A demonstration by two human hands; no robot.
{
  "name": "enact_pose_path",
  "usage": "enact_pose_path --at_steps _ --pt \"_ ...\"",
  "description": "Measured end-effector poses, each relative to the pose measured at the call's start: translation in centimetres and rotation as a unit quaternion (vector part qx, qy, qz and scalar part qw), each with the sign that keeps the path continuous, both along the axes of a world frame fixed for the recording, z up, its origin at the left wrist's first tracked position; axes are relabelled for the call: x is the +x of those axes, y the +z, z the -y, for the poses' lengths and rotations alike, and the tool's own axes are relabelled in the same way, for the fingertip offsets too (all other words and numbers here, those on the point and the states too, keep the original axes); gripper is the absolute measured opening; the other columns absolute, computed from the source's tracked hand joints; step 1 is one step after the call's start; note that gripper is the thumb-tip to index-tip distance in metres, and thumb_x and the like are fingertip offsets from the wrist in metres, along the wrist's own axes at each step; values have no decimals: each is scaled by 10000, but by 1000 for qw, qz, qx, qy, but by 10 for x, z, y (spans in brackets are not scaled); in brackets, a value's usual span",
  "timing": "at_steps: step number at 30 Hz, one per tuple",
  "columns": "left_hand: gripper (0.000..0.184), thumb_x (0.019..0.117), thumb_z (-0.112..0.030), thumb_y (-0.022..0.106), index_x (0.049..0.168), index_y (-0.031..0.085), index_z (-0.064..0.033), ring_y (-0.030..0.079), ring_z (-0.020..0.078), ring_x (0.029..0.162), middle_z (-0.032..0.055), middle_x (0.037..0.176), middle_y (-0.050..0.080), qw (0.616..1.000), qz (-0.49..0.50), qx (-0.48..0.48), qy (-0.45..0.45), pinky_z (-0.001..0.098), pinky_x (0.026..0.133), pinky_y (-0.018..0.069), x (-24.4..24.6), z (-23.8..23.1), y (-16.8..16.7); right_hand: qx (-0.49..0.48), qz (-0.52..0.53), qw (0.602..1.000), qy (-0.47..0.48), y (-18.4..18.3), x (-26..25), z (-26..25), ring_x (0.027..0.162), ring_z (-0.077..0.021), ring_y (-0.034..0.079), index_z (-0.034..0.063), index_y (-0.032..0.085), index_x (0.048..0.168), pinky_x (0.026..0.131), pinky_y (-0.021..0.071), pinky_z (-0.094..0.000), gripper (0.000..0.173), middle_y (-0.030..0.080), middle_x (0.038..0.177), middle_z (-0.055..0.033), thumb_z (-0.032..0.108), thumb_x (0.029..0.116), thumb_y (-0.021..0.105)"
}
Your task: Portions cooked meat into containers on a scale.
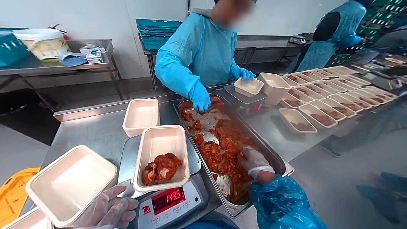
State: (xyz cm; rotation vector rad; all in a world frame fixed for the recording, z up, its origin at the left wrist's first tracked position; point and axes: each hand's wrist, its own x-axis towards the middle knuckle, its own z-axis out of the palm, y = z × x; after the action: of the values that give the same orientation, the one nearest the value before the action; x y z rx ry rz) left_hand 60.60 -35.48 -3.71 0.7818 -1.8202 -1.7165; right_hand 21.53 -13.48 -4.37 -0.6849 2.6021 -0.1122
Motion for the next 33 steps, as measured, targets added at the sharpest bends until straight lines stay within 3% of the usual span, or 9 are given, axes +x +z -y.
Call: enact_pose_path --at_steps 2,4,9,13,17,21,24,28,33 --pt "293 1022 -59 473 1302 449 23 735 127 737 6 913 746 1000 -3 1 4 295 682 628 3 -2 -2 28 -3 999 -14 -6 -5 7 1340 -380 567 76 584 1448 1121 439 -568 466 595 1442 -201 207 1003 627" --pt "303 1013 -47 477 1304 452 31 733 133 733 16 910 743 1000 -8 10 14 299 679 628 6 -4 -2 61 -9 998 -19 -14 -4 12 1302 -389 590 48 646 1342 1094 466 -570 383 620 1386 -211 165 978 645" --pt "323 999 -50 479 1313 472 27 729 127 724 16 893 738 998 -1 13 59 284 656 622 15 -10 1 29 -22 999 -24 -14 -17 7 1216 -422 638 39 734 1203 1034 487 -620 286 694 1243 -241 142 940 691" --pt "333 996 -51 472 1318 467 35 722 119 716 14 890 734 997 14 12 78 283 656 618 17 -10 7 -98 -19 995 -26 15 -23 -1 1123 -381 682 108 783 1104 981 510 -627 184 740 1145 -183 153 941 711" --pt "353 985 -55 477 1326 464 35 722 130 705 35 881 733 996 11 15 84 285 638 615 14 -8 6 -220 -37 975 14 55 1 12 981 -303 713 111 795 1041 891 544 -578 108 761 1036 -128 122 947 742" --pt "336 985 -37 481 1314 477 34 721 128 707 26 873 729 996 9 16 83 286 646 618 10 -6 8 -389 -33 917 84 74 30 30 859 -150 724 152 805 981 786 604 -431 108 773 966 -12 110 884 784" --pt "332 984 -32 481 1310 480 31 719 128 706 29 873 728 996 1 22 83 285 646 615 9 -6 7 -485 11 860 155 88 60 55 905 -93 731 152 792 971 794 632 -329 140 775 1019 28 94 849 757" --pt "323 990 -26 477 1308 472 28 721 124 716 19 877 733 997 -16 22 70 283 657 617 9 -3 3 -425 75 862 266 90 97 90 957 -58 720 144 807 951 861 616 -288 101 772 1035 26 111 893 731" --pt "338 981 -42 483 1314 483 19 728 139 712 33 888 740 996 -23 23 85 285 638 621 14 0 -5 -368 99 880 285 85 104 97 925 -42 704 131 806 975 839 591 -245 113 763 1011 11 135 906 716"
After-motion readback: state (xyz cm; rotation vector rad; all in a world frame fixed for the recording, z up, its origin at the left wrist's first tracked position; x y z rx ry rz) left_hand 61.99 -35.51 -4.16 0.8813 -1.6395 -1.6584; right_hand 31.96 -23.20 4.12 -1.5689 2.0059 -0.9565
